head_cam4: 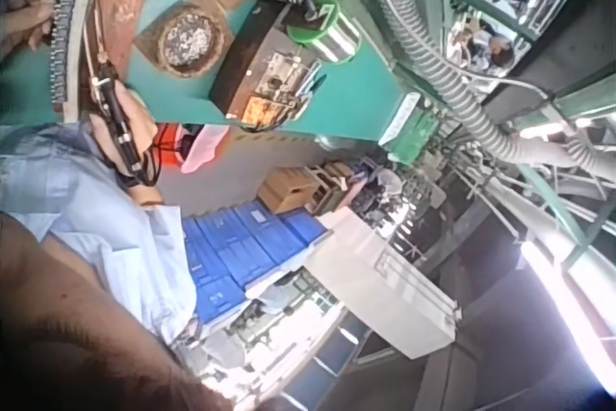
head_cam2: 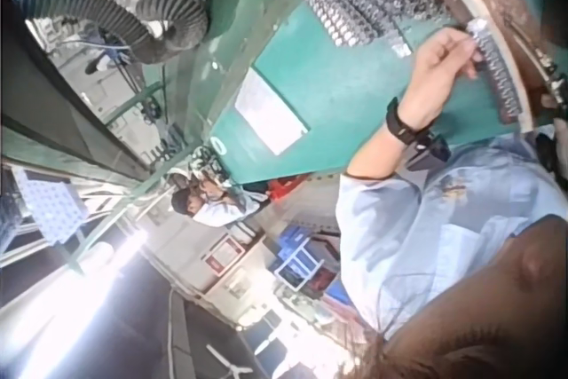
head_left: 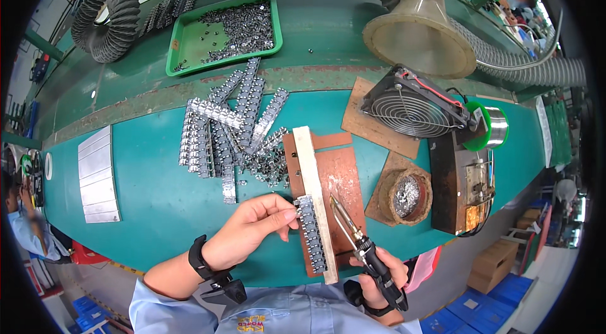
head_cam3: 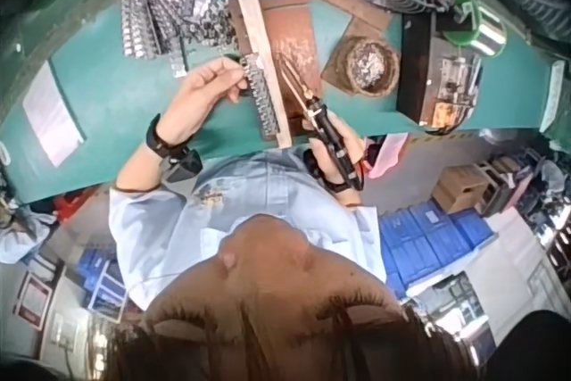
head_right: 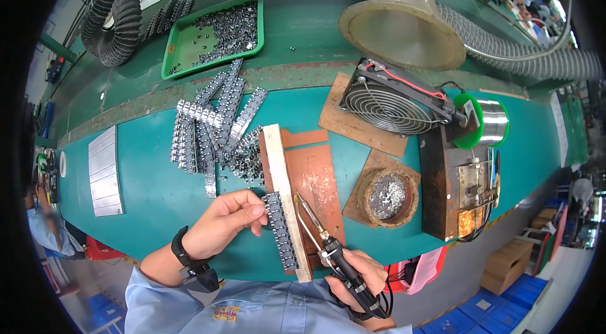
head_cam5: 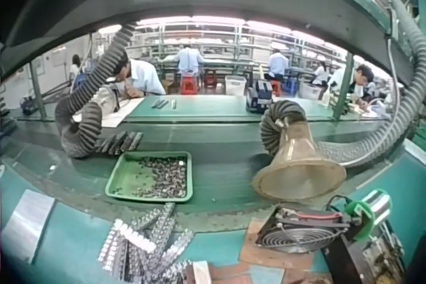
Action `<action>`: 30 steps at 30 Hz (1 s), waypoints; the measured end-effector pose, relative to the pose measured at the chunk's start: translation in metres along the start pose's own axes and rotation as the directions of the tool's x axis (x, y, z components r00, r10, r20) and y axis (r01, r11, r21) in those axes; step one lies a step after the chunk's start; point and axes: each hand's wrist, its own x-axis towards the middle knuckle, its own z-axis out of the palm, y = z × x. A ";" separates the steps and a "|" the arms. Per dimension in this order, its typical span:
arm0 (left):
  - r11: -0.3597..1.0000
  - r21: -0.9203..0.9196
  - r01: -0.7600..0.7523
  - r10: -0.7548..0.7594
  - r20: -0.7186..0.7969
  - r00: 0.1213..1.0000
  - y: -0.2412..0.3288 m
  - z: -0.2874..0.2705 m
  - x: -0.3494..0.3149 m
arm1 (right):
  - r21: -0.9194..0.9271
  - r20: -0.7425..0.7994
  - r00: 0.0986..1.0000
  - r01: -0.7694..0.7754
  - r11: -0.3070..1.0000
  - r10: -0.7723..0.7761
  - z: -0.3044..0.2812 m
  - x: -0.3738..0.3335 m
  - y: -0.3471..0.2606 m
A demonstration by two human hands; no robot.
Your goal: The person solders electronic components onto circuit board strips using a soldering iron, arranging and positioning the components onto the strips by hand before soldering them.
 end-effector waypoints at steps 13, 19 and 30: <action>1.000 0.002 -0.025 0.025 -0.005 1.000 -0.002 0.001 0.001 | 0.061 -0.111 0.993 -0.022 0.998 0.029 0.008 0.002 0.002; 0.999 0.010 -0.035 0.035 -0.015 0.999 -0.002 0.001 0.001 | -0.011 0.049 0.994 0.100 0.995 -0.099 0.002 0.008 0.004; 0.997 0.047 -0.062 0.063 -0.025 0.998 -0.002 0.002 0.001 | 0.060 0.133 0.990 0.047 0.997 -0.055 0.005 0.018 -0.006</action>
